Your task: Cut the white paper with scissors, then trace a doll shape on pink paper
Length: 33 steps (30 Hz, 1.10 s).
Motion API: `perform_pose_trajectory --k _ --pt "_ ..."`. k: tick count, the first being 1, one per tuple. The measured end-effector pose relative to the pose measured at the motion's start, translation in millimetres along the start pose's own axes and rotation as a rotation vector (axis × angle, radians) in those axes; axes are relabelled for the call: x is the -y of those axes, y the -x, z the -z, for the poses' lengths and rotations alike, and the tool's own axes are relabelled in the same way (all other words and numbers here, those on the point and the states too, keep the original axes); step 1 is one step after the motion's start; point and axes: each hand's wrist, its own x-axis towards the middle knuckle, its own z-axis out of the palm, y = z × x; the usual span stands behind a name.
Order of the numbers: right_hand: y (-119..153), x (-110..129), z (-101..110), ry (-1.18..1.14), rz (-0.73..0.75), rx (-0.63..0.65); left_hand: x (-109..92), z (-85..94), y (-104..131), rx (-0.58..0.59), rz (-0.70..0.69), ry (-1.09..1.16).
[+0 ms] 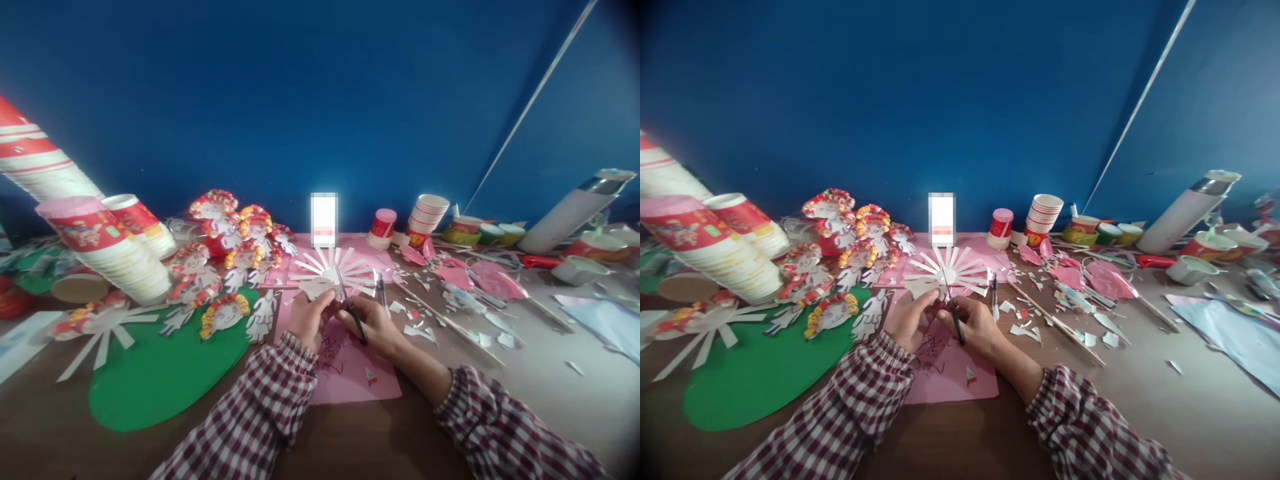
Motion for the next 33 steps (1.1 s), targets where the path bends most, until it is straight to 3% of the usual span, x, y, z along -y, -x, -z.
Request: perform_pose_trajectory --k 17,33 --pt "-0.5 1.2 0.1 0.043 -0.004 -0.027 1.4 5.5 -5.3 0.005 -0.008 -0.010" --pt "-0.9 3.2 1.1 0.126 -0.019 -0.012 -10.2 2.2 -4.4 -0.022 0.012 -0.044"
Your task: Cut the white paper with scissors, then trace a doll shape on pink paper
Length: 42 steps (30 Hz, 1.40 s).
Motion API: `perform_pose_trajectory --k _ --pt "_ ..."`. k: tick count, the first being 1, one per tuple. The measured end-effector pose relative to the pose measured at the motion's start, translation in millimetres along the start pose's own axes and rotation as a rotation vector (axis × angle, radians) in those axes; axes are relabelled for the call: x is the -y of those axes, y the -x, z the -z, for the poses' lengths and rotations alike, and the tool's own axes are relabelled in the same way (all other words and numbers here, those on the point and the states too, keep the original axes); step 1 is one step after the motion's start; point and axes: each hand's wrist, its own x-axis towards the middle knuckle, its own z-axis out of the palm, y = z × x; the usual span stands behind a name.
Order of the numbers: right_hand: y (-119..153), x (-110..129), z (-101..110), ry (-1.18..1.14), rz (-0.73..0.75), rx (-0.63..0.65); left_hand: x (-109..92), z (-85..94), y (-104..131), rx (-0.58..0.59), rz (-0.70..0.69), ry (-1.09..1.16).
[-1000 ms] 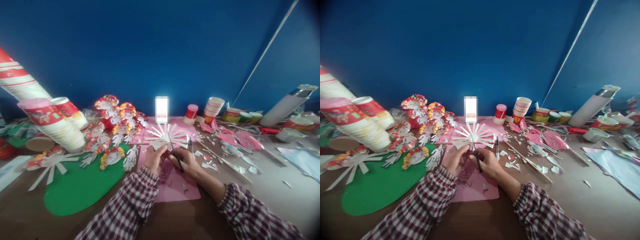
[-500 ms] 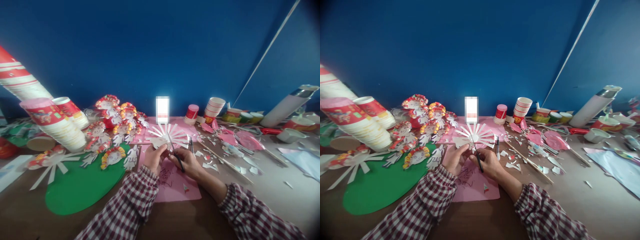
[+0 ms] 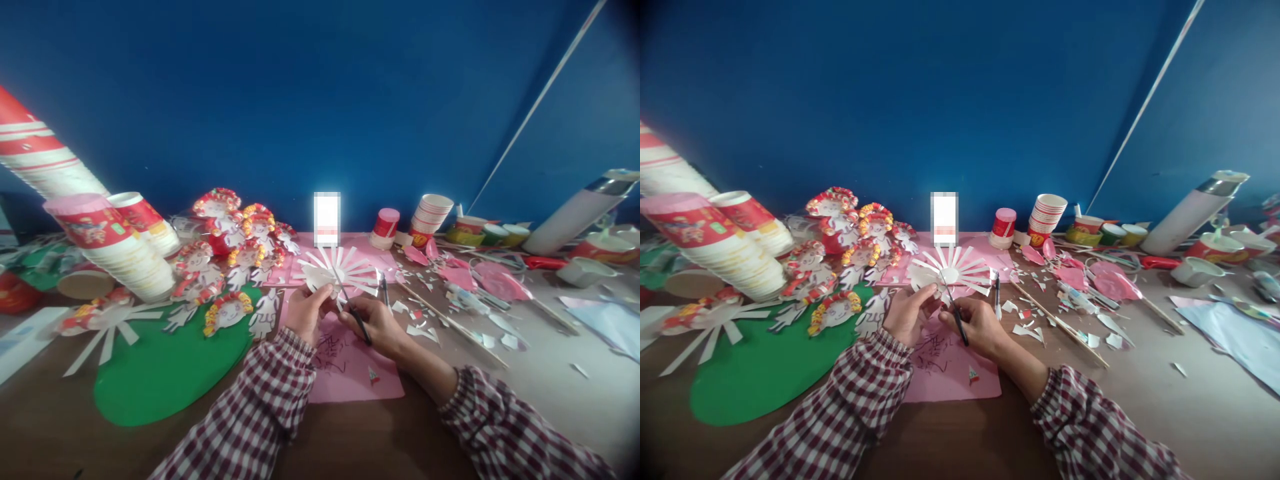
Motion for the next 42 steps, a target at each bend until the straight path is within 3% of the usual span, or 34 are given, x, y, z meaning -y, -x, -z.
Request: perform_pose_trajectory --k 7,15,20,42 --pt "-0.4 -3.0 -0.1 0.023 0.022 0.003 2.0 6.6 -6.1 -0.017 -0.014 -0.035" --pt "1.5 -0.6 0.9 -0.212 -0.056 0.080 3.3 9.8 -8.5 0.000 -0.044 -0.091" --pt "1.1 -0.6 1.0 -0.210 0.005 0.084 6.9 11.4 -10.5 0.026 -0.084 -0.137" --pt "-0.2 -1.9 1.5 -0.148 0.025 0.087 7.8 11.9 -9.5 0.059 -0.109 -0.157"
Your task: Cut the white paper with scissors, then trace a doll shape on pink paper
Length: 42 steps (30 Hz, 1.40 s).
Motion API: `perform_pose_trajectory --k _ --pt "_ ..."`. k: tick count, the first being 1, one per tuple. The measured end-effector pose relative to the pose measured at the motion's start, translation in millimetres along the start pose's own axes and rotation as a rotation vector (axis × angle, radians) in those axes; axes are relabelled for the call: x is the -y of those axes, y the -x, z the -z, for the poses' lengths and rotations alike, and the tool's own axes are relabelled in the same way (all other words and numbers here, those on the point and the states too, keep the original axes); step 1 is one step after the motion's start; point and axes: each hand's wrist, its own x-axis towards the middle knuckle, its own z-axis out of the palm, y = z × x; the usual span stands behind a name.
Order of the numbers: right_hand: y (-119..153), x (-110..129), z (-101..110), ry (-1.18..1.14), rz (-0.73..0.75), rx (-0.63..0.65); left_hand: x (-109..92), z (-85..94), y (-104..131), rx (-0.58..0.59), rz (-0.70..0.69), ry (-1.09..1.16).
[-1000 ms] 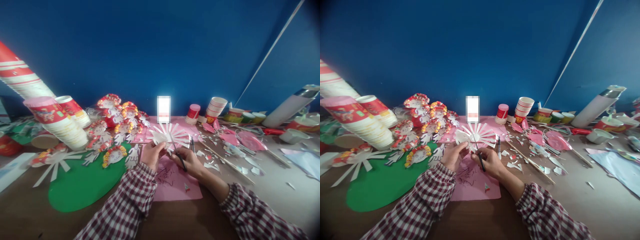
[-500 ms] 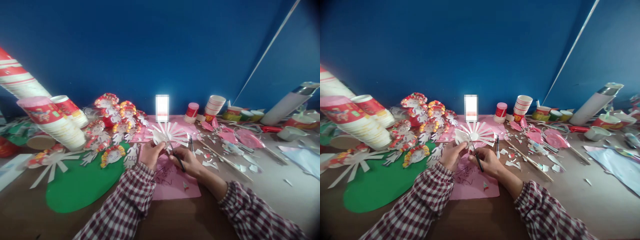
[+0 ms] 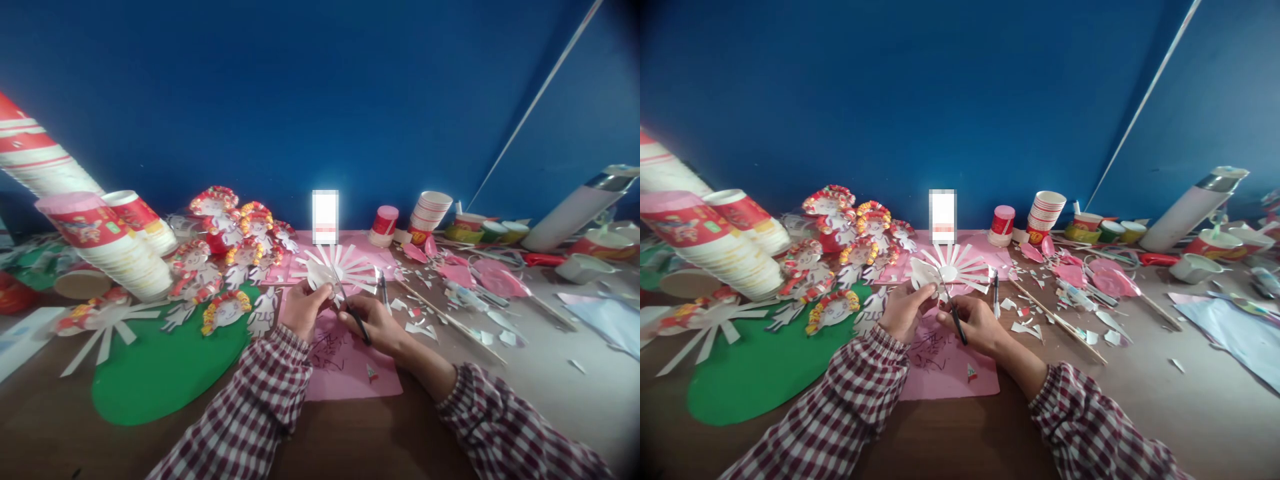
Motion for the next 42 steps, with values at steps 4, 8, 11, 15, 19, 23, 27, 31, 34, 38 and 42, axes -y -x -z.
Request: perform_pose_trajectory --k 4,8,11,15,19,23,27,31,34,38,42 --pt "0.1 -0.5 0.2 -0.001 -0.004 0.002 -0.4 -0.2 0.0 0.004 -0.007 0.000" --pt "0.4 -0.7 0.6 0.000 0.004 -0.001 -1.7 -0.5 0.0 -0.001 -0.005 -0.017" --pt "0.5 -1.3 0.7 0.012 -0.009 -0.007 -2.9 0.4 -0.5 -0.010 0.004 -0.017" --pt "0.0 -2.6 0.6 0.034 -0.016 -0.007 -2.0 3.0 -2.2 0.001 0.003 -0.031" --pt "-0.4 -3.3 0.4 0.059 -0.005 -0.015 -1.2 4.2 -3.5 -0.004 0.010 -0.032" --pt "0.2 -2.8 0.2 0.045 -0.043 -0.044 -6.8 2.4 -3.3 -0.040 0.023 -0.034" --pt "0.9 -1.0 -0.2 0.020 -0.075 -0.051 -14.6 3.3 -6.2 -0.070 0.028 -0.027" --pt "0.4 -0.9 -0.9 -0.034 -0.106 -0.049 -16.0 11.6 -15.3 -0.053 0.011 -0.068" --pt "0.0 -0.3 -0.9 -0.039 -0.118 -0.044 -12.4 20.2 -24.0 -0.054 -0.019 -0.096" --pt "0.0 2.8 -0.2 -0.018 -0.138 -0.033 -5.1 30.2 -34.0 -0.093 -0.070 -0.185" --pt "-0.2 5.0 0.3 0.029 -0.124 -0.030 0.0 36.6 -39.7 -0.108 -0.110 -0.243"
